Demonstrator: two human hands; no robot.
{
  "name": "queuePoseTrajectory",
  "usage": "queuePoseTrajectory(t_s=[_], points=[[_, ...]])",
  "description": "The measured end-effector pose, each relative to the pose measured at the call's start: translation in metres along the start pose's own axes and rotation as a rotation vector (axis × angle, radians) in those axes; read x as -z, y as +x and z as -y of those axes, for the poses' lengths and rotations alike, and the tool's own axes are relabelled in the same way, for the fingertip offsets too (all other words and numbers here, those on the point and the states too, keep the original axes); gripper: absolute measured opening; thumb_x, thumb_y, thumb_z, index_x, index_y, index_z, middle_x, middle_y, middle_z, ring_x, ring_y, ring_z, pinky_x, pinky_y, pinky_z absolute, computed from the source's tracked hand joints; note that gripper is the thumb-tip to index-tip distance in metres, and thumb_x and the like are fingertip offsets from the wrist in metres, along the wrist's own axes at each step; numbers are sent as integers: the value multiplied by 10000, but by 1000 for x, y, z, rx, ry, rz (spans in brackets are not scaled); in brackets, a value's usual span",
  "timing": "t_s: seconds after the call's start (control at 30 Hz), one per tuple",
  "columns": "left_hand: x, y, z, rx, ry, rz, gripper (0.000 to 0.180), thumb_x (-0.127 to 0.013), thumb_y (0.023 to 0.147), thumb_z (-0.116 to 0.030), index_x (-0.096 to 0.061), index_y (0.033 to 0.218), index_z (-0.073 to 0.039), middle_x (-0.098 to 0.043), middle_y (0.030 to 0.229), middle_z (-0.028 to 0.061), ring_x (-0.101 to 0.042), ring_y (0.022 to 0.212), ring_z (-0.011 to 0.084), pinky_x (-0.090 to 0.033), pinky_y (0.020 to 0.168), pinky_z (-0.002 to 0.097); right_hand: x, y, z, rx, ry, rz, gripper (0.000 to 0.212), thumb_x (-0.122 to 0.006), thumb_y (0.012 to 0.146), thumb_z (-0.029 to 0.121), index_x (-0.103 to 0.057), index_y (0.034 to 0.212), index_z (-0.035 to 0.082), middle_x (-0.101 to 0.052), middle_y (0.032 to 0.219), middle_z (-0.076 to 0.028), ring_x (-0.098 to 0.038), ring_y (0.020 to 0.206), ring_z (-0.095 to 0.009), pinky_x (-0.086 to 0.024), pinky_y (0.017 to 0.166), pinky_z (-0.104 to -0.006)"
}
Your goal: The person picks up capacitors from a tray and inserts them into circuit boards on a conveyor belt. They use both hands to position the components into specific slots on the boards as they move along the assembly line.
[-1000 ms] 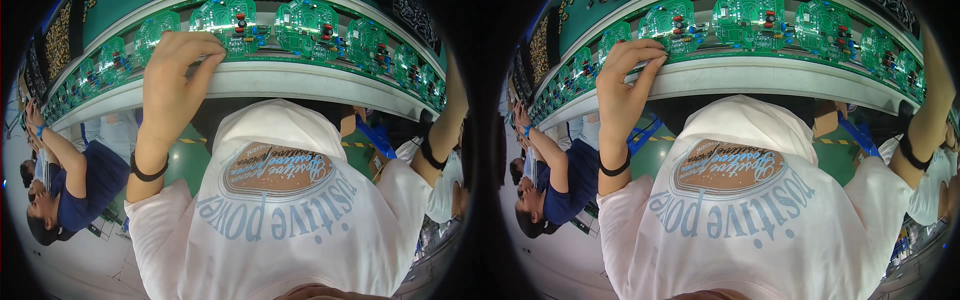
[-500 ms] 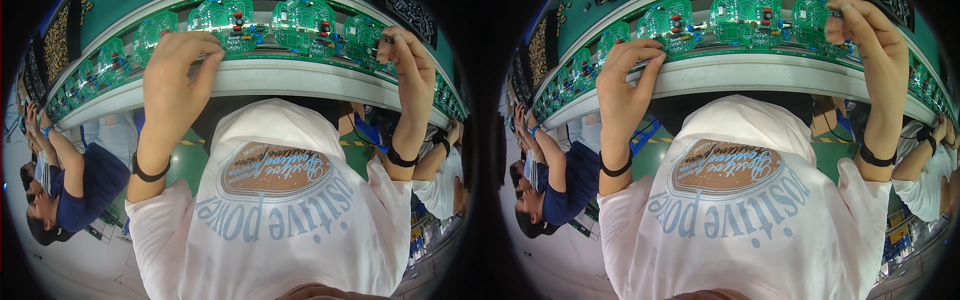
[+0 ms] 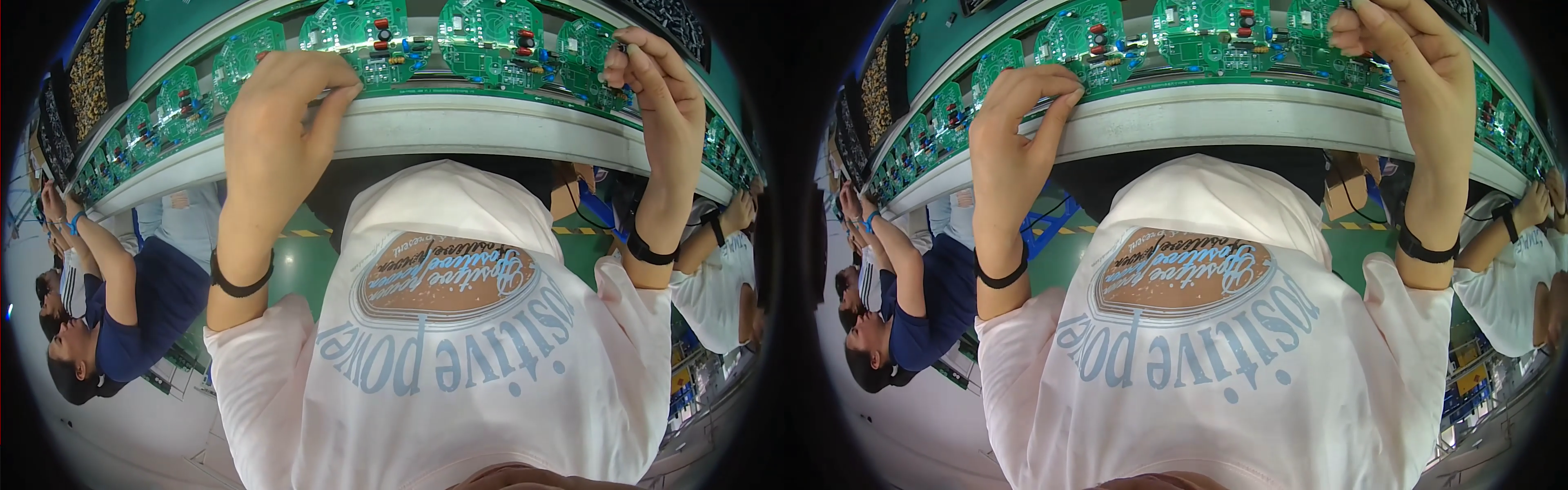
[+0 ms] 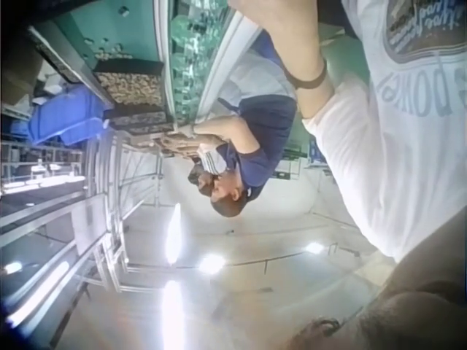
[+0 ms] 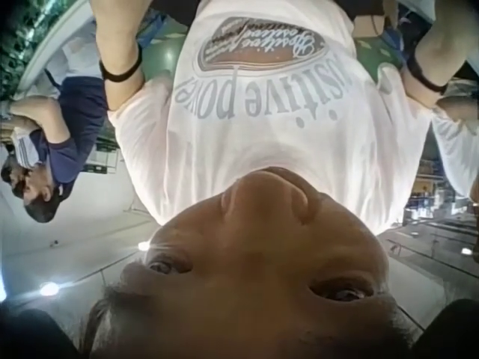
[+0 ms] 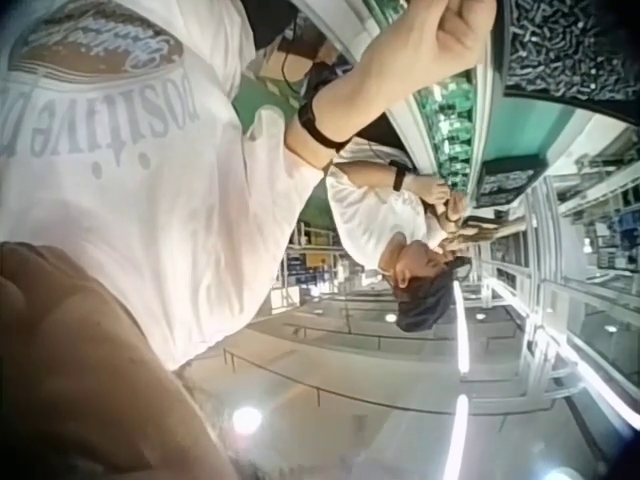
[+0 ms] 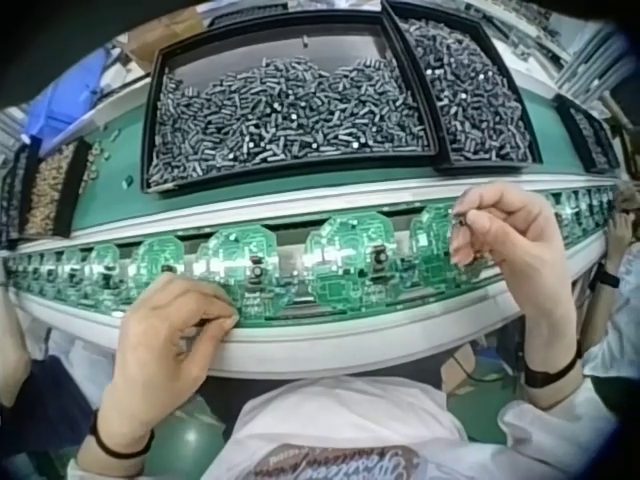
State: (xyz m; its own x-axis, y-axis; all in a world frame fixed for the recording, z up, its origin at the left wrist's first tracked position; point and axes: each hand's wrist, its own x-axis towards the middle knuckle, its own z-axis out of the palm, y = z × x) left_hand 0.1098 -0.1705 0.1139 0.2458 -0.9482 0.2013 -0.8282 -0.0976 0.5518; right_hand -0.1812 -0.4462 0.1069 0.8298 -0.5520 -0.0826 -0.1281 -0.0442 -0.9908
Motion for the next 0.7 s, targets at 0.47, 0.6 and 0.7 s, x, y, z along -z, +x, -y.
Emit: queuePoseTrajectory(t_s=[0.47, 0.6, 0.7], points=[[25, 38, -32, -179, 359, 243, 141, -778, 823, -39, -716, 950, -49, -721, 991, 73, -669, 857, 315, -523, 756, 359, -48, 3, 34, -86, 100, -239, 149, -632, 993, -31, -663, 1136, -62, -765, 978, -139, -760, 852, -179, -628, 792, -274], [28, 90, -37, -286, 317, 230, 148, -737, 913, -70, -739, 1059, -41, -736, 1001, 66, -696, 853, 239, -542, 758, 315, -55, 1, 36, -79, 116, -244, 153, -655, 975, -46, -670, 1126, -62, -763, 964, -124, -753, 849, -160, -614, 776, -255], [5, 150, -55, -591, 210, 78, 91, -726, 895, -61, -723, 956, 8, -705, 827, 104, -700, 771, 261, -573, 721, 365, -42, -1, 27, -35, 63, -198, 178, -640, 988, -36, -668, 1162, -65, -757, 998, -122, -743, 900, -165, -597, 809, -264]])
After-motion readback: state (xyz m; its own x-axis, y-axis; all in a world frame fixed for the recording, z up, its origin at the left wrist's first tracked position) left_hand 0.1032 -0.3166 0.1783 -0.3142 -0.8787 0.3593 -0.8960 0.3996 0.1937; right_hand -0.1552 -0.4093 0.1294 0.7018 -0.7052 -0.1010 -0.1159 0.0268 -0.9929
